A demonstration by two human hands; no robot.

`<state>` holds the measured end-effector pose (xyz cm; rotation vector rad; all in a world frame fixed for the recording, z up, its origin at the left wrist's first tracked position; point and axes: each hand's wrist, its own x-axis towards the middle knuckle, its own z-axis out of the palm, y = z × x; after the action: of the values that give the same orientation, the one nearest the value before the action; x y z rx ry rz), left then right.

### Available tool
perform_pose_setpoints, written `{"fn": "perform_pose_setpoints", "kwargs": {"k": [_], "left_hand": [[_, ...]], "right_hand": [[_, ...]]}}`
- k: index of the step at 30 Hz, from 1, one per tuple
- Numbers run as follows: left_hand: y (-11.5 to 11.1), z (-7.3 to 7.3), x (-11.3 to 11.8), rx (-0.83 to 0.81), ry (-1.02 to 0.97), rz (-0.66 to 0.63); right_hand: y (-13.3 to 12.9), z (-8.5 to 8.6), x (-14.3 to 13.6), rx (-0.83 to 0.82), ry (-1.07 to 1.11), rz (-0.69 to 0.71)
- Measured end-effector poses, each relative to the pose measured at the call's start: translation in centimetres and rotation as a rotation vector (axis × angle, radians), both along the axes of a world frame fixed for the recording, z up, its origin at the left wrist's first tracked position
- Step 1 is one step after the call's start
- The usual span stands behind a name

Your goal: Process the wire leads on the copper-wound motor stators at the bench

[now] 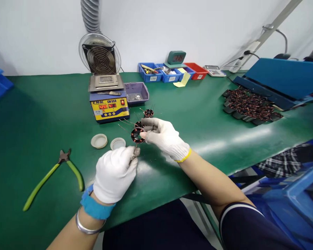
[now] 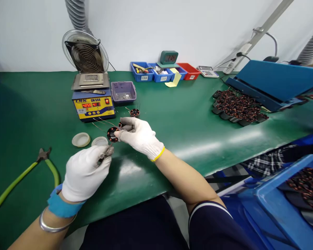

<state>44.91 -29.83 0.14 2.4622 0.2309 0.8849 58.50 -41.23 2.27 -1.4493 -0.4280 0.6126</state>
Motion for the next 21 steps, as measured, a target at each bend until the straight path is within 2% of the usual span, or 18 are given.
{"fn": "perform_pose_setpoints", "kwargs": {"k": [1, 2, 3, 5, 7, 8, 10, 12, 14, 15, 16, 19, 20, 21], "left_hand": [[0.1, -0.1, 0.0, 0.088, 0.000, 0.041], [0.2, 0.0, 0.0, 0.059, 0.013, 0.082], [0.3, 0.2, 0.1, -0.096, 0.042, 0.103], [0.4, 0.9, 0.4, -0.579, 0.126, 0.078], [0.6, 1.7, 0.9, -1.032, 0.228, -0.018], [0.7, 1.9, 1.1, -1.204, 0.278, -0.083], [0.7, 2.1, 1.4, -1.430, 0.348, -0.193], [0.5, 1.8, 1.4, -1.549, 0.377, -0.258], [0.2, 1.2, 1.0, -1.422, 0.331, -0.237], [0.1, 0.9, 0.8, -1.264, 0.262, -0.190], [0.1, 0.7, 0.6, -1.039, 0.174, -0.138], [0.0, 0.3, 0.0, -0.161, -0.049, 0.030], [-0.1, 0.3, -0.2, 0.077, -0.071, 0.074], [-0.4, 0.4, -0.3, 0.234, -0.048, 0.097]], "right_hand": [[0.1, -0.2, 0.1, -0.008, 0.019, -0.013], [0.2, -0.3, 0.1, 0.005, 0.042, -0.023], [0.3, -0.4, 0.2, 0.033, 0.067, -0.032], [0.3, -0.4, 0.3, 0.100, 0.090, -0.059], [0.3, -0.3, 0.3, 0.147, 0.080, -0.085], [0.3, -0.2, 0.3, 0.163, 0.071, -0.088], [0.3, -0.2, 0.2, 0.187, 0.055, -0.075], [0.4, -0.2, 0.0, 0.206, 0.043, -0.056], [0.5, -0.3, -0.2, 0.225, 0.040, -0.043], [0.5, -0.3, -0.3, 0.234, 0.046, -0.040], [0.6, -0.3, -0.4, 0.237, 0.056, -0.037], [0.6, -0.4, -0.4, 0.205, 0.082, -0.034], [0.7, -0.4, -0.3, 0.186, 0.072, -0.043], [0.9, -0.6, -0.2, 0.169, 0.049, -0.056]]}}
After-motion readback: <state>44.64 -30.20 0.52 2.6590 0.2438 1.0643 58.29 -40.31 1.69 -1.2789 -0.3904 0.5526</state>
